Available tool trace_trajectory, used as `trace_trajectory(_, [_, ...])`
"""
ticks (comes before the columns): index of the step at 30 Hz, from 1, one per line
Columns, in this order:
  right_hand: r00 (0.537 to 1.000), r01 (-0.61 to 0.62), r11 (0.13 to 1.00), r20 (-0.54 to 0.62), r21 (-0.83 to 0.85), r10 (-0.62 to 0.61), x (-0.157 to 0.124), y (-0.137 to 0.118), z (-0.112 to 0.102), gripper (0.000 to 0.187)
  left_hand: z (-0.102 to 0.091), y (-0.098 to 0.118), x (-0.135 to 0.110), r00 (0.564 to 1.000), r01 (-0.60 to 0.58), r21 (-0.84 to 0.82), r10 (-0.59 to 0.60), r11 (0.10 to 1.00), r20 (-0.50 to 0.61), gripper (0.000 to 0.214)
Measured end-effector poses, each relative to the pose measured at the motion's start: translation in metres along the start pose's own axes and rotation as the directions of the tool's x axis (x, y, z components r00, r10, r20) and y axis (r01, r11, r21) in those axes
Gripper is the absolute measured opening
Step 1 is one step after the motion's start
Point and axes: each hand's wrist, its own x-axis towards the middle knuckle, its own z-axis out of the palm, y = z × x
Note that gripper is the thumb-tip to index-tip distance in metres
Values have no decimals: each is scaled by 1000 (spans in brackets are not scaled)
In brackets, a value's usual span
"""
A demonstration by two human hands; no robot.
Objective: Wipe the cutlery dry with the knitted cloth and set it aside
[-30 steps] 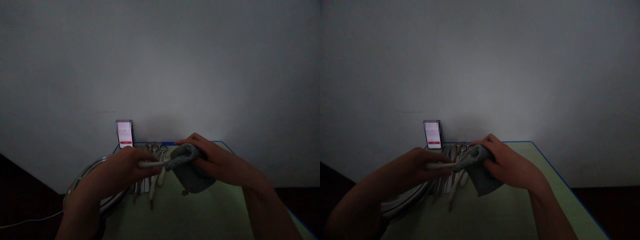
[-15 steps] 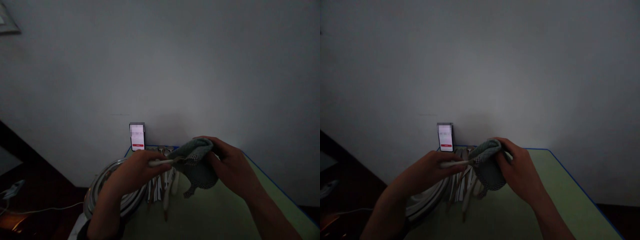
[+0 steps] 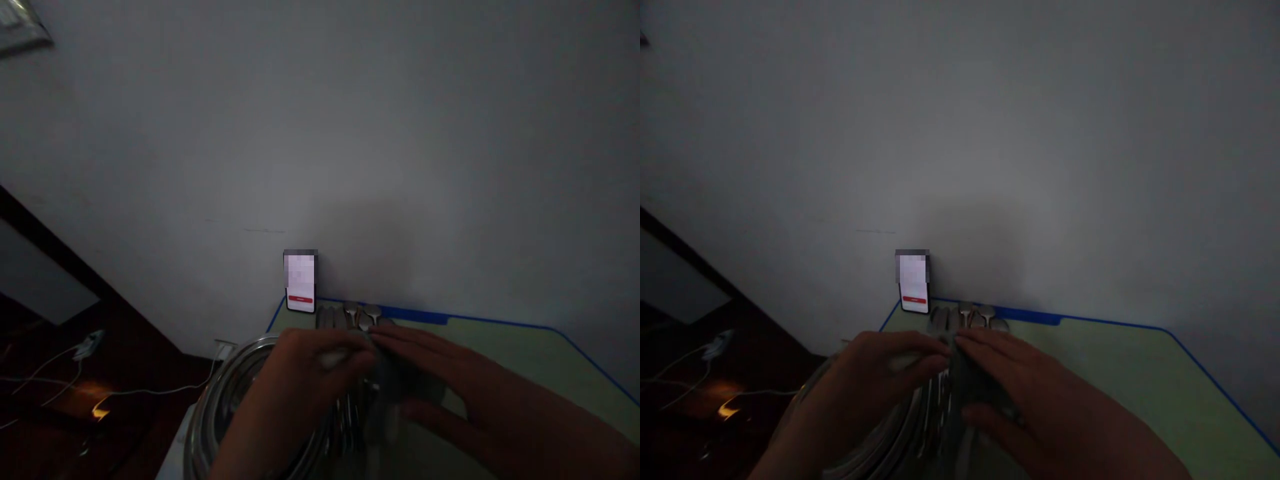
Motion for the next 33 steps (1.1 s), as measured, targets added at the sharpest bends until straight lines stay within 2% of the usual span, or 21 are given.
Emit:
trace_trajectory(3, [993, -115, 992, -34, 60, 117, 1, 14, 4, 48, 8, 3, 5, 1000, -12, -25, 12, 1000, -23, 11])
trace_trajectory(5, [988, -142, 984, -41, 106, 147, 2, 23, 1, 42, 13, 5, 7, 1000, -21, -15, 20, 1000, -10, 10])
trace_trajectory(11, [992, -106, 966, -38, 238, 118, -2, 32, -19, 18, 24, 12, 4, 998, -64, 123, 65, 990, -9, 15])
trace_trajectory(17, [993, -63, 884, -58, 464, 101, -25, 35, -23, 24, 36, 29, 0, 996, -78, 140, 82, 987, -28, 22])
trace_trajectory(19, [994, -59, 827, -44, 559, 101, -39, 34, -21, 26, 38, 34, -2, 995, -92, 141, 87, 986, 39, 21])
trace_trajectory(22, [994, -98, 768, 21, 633, 109, -58, 30, -16, 33, 40, 39, -6, 974, -130, 162, 95, 978, 205, 20])
trace_trajectory(24, [984, -143, 751, 9, 645, 180, -63, 27, -9, 33, 41, 39, -5, 960, -151, 180, 101, 972, 262, 21])
trace_trajectory(26, [932, -197, 737, -109, 647, 345, -63, 26, 2, 23, 47, 38, 0, 967, -160, 190, 115, 969, 227, 24])
trace_trajectory(27, [872, -228, 718, -191, 658, 451, -61, 27, 9, 20, 53, 36, 3, 974, -160, 178, 126, 971, 191, 25])
trace_trajectory(28, [783, -247, 667, -260, 703, 565, -59, 30, 17, 22, 60, 34, 6, 976, -157, 133, 133, 979, 175, 27])
trace_trajectory(29, [676, -222, 577, -302, 786, 672, -57, 32, 26, 27, 70, 32, 8, 974, -135, 61, 121, 989, 192, 30])
trace_trajectory(30, [598, -147, 473, -303, 869, 742, -56, 35, 36, 31, 82, 30, 9, 968, -93, -23, 96, 995, 232, 34])
trace_trajectory(32, [490, 14, 255, -229, 967, 841, -56, 41, 55, 35, 109, 24, 5, 944, 13, -160, 40, 987, 327, 37])
trace_trajectory(33, [445, 70, 183, -195, 981, 874, -59, 44, 64, 36, 123, 21, 0, 936, 47, -189, 22, 981, 351, 36])
